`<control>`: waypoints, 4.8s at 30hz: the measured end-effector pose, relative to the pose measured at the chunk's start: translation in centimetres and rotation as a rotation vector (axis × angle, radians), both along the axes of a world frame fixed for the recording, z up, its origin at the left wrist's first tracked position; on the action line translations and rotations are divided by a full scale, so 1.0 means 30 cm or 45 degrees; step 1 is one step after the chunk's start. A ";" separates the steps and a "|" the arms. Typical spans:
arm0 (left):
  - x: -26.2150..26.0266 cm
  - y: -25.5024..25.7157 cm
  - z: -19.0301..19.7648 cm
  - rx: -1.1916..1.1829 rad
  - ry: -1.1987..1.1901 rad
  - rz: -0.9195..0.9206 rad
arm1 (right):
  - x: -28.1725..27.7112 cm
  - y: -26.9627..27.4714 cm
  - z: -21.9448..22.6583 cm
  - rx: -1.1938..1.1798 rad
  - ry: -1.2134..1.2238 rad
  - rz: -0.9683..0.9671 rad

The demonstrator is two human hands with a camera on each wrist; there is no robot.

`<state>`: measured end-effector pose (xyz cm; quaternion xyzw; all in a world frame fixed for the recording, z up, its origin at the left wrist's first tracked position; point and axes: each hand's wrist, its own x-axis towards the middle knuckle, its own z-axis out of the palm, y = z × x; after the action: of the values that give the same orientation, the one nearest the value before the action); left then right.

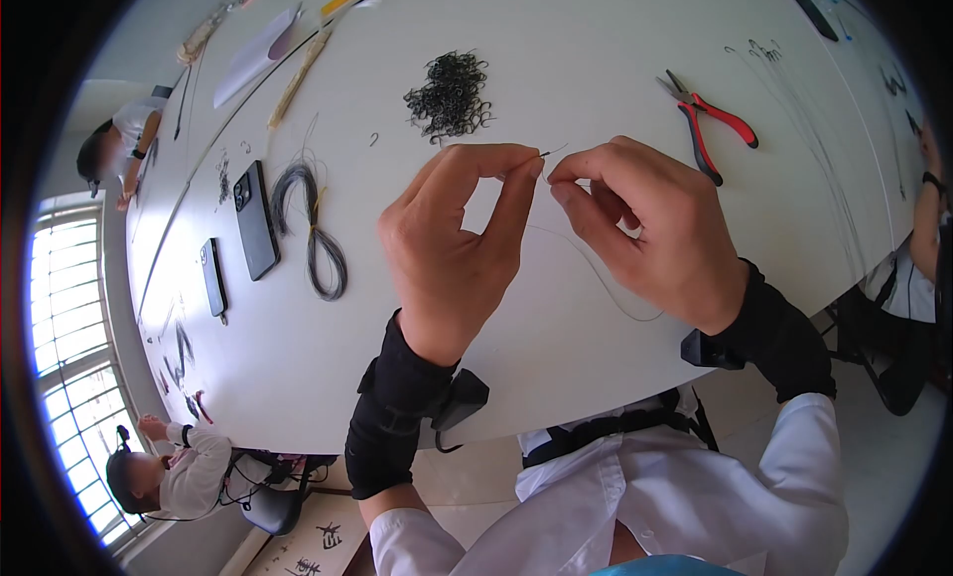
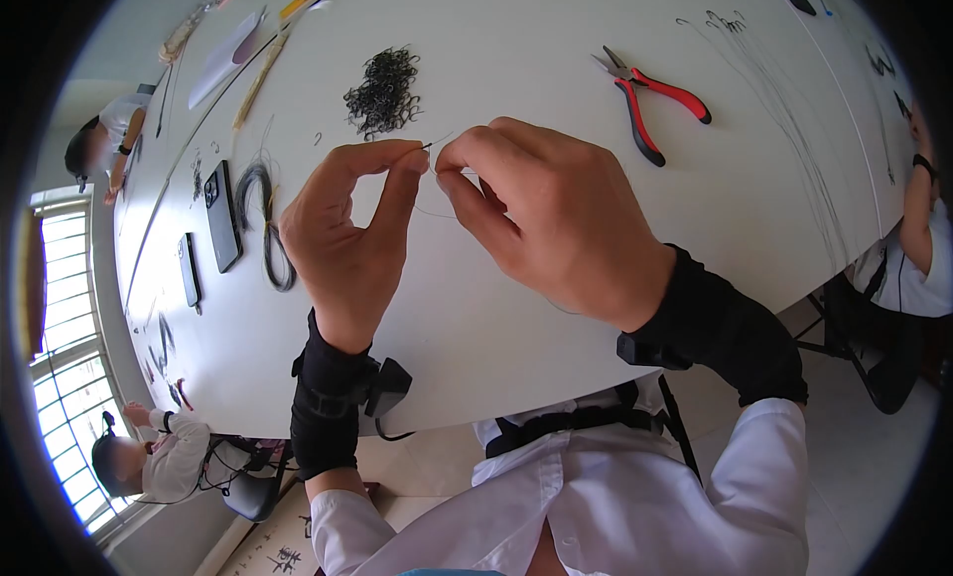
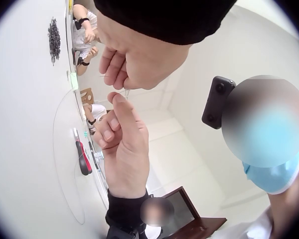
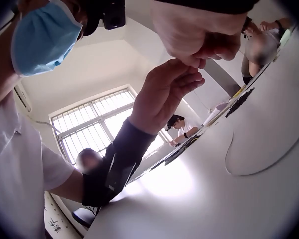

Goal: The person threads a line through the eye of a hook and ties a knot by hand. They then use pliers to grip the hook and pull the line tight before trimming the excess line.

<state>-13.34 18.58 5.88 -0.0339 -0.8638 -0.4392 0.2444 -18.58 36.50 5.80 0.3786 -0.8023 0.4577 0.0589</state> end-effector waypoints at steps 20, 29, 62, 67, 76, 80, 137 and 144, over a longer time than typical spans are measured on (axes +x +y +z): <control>-0.009 0.020 -0.021 -0.107 0.094 -0.196 | -0.097 0.045 0.038 -0.001 -0.585 0.041; -0.003 0.016 -0.022 0.065 0.042 -0.111 | -0.099 0.037 -0.013 -0.094 -0.756 0.131; -0.012 -0.003 -0.043 0.247 0.006 -0.028 | -0.032 0.023 0.047 0.025 -0.622 0.049; -0.014 -0.001 -0.044 0.145 -0.016 -0.026 | -0.007 0.005 0.054 -0.026 -0.149 0.070; 0.000 0.019 -0.027 0.113 -0.057 -0.190 | -0.115 0.018 0.034 -0.120 -0.561 0.069; 0.006 0.008 -0.017 0.244 -0.118 -0.174 | -0.116 0.022 -0.004 -0.155 -0.693 0.119; -0.008 0.010 -0.048 0.077 0.062 -0.023 | -0.003 0.001 0.057 0.045 0.134 0.033; 0.015 0.030 -0.019 0.011 -0.036 -0.124 | -0.099 0.010 0.077 -0.049 -0.330 0.118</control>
<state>-12.89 19.47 5.30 -0.0686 -0.8627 -0.4546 0.2108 -21.54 36.80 8.11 0.3518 -0.7760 0.5202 -0.0591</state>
